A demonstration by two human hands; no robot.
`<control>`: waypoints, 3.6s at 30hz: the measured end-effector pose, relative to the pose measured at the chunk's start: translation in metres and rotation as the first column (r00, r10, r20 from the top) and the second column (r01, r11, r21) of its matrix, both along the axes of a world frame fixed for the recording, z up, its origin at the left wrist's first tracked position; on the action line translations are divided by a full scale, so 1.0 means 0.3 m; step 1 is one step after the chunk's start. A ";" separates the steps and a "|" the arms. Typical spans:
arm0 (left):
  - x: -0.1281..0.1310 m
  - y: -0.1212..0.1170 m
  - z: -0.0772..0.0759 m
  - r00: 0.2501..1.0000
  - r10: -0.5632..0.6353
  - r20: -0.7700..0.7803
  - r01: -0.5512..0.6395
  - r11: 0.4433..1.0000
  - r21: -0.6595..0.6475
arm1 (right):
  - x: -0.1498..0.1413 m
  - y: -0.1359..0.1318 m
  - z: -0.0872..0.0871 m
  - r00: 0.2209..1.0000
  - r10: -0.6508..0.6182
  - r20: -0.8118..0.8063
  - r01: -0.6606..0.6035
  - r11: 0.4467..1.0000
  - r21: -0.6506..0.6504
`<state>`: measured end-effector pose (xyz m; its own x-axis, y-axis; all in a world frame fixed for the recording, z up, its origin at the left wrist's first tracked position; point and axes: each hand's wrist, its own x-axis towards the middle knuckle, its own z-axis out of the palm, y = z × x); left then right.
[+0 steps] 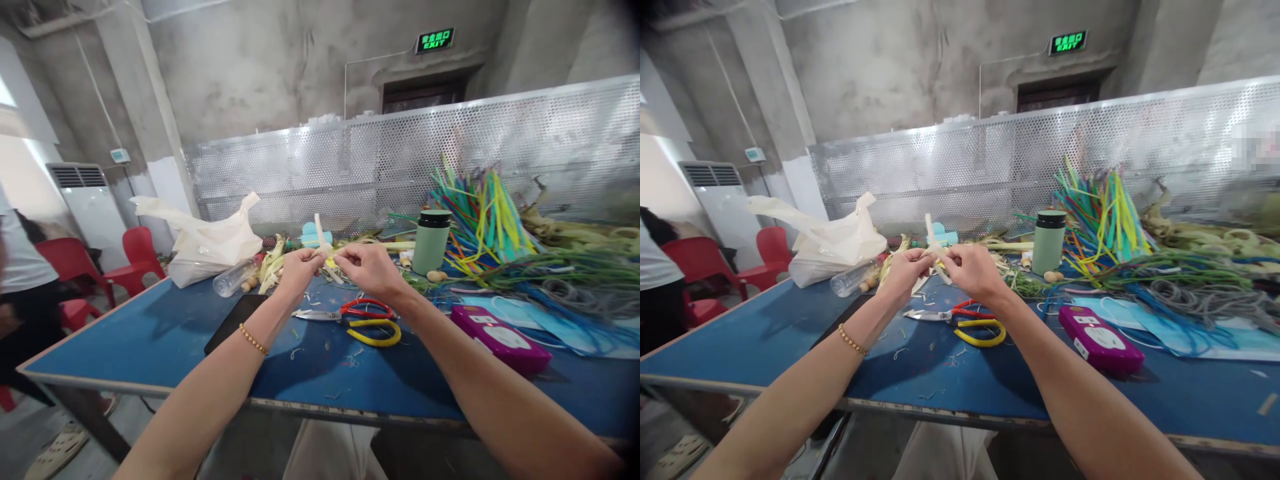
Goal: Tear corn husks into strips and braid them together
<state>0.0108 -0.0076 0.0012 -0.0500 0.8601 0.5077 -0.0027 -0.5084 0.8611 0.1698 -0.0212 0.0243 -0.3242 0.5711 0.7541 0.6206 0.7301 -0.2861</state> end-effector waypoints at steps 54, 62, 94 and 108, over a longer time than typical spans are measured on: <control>0.006 -0.005 0.009 0.950 -0.071 0.305 0.121 0.981 -0.150 | 0.040 0.118 -0.040 0.682 -0.153 -0.715 -0.127 0.938 -0.322; 0.047 -0.033 -0.025 0.970 -0.227 -0.081 0.216 0.968 -0.126 | 0.057 0.064 0.013 0.979 -0.101 -0.175 0.121 0.987 0.103; 0.031 -0.012 -0.031 0.952 -0.298 -0.063 0.284 0.944 -0.169 | 0.043 0.039 0.009 0.996 0.075 -0.046 -0.079 0.994 -0.082; 0.023 -0.009 -0.027 0.964 -0.264 -0.022 0.257 0.953 -0.163 | 0.046 0.032 0.020 0.998 -0.024 -0.060 0.031 0.992 0.124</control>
